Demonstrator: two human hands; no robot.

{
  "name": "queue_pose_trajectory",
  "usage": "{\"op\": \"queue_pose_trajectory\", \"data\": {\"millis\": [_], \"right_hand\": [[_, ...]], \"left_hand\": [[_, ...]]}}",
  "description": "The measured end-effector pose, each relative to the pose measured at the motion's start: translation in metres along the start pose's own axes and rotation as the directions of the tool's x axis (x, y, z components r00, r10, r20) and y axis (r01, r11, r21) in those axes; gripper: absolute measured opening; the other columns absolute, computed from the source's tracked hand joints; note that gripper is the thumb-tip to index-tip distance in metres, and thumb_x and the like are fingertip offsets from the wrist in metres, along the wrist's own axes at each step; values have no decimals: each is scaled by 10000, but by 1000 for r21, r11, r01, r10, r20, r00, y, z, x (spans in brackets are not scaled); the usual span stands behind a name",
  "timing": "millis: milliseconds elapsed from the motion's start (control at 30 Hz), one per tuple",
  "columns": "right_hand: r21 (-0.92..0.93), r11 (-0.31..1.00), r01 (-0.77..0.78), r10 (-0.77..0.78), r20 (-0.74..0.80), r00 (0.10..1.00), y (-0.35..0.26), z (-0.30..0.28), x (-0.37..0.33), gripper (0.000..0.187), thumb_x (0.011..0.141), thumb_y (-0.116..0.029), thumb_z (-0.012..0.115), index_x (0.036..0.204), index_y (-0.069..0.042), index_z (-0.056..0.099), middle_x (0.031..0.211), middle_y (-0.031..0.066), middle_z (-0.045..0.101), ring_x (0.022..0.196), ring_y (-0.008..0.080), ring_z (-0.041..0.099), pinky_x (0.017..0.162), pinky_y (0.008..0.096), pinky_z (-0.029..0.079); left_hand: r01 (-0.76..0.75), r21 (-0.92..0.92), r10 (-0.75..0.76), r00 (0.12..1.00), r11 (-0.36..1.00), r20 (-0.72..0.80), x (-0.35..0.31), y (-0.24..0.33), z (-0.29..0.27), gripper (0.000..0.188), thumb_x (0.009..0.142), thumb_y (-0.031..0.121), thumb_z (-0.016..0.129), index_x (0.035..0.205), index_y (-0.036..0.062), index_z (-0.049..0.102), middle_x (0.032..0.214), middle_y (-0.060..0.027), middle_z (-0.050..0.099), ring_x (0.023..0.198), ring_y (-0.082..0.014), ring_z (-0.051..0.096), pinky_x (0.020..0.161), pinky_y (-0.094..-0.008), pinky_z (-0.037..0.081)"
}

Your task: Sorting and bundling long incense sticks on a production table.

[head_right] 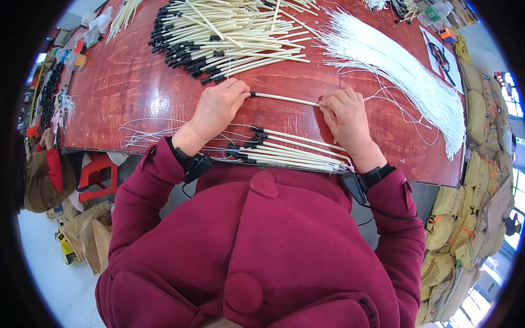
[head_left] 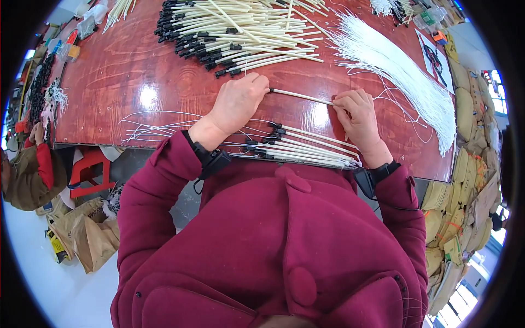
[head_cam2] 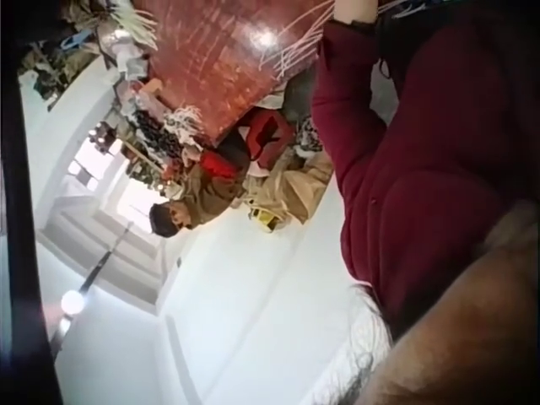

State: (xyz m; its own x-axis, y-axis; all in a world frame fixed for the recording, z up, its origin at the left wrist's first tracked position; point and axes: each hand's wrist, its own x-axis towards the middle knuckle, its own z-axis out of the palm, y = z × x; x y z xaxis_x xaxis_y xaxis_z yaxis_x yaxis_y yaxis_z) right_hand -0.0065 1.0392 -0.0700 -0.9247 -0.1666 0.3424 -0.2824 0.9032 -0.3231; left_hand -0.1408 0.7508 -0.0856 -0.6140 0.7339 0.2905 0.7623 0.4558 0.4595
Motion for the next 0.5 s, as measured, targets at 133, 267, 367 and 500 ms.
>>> {"op": "queue_pose_trajectory", "data": {"millis": [133,267,367,500], "right_hand": [[8,1000,0,0,-58,998,0,4,-1,143,802,-10,724,907,-75,653,982,36,672,934,252,610,843,379,431],[-33,999,14,-15,-35,999,-1,3,3,156,788,5,719,895,-75,637,953,40,658,921,252,604,829,379,429],[-45,999,3,-5,-30,1000,-1,3,3,165,779,13,719,890,-77,637,946,41,653,919,252,605,824,381,428],[-22,1000,8,-9,-44,999,-1,4,3,166,779,17,714,889,-80,637,946,40,653,908,254,606,823,380,427]], "left_hand": [[-5,-183,-4,999,983,-49,0,-2,0,88,938,101,669,950,16,647,910,-147,690,775,-351,669,660,-407,536],[77,-283,-79,997,956,6,3,-3,-3,90,937,83,668,970,-1,665,896,-159,699,766,-351,668,668,-388,531],[153,-341,-141,988,927,60,3,-2,-6,89,931,69,668,979,-6,674,862,-157,691,749,-337,669,658,-378,522],[92,-378,-60,994,921,96,1,2,-16,94,938,61,660,1005,-2,679,834,-146,678,714,-284,663,637,-362,510]]}}
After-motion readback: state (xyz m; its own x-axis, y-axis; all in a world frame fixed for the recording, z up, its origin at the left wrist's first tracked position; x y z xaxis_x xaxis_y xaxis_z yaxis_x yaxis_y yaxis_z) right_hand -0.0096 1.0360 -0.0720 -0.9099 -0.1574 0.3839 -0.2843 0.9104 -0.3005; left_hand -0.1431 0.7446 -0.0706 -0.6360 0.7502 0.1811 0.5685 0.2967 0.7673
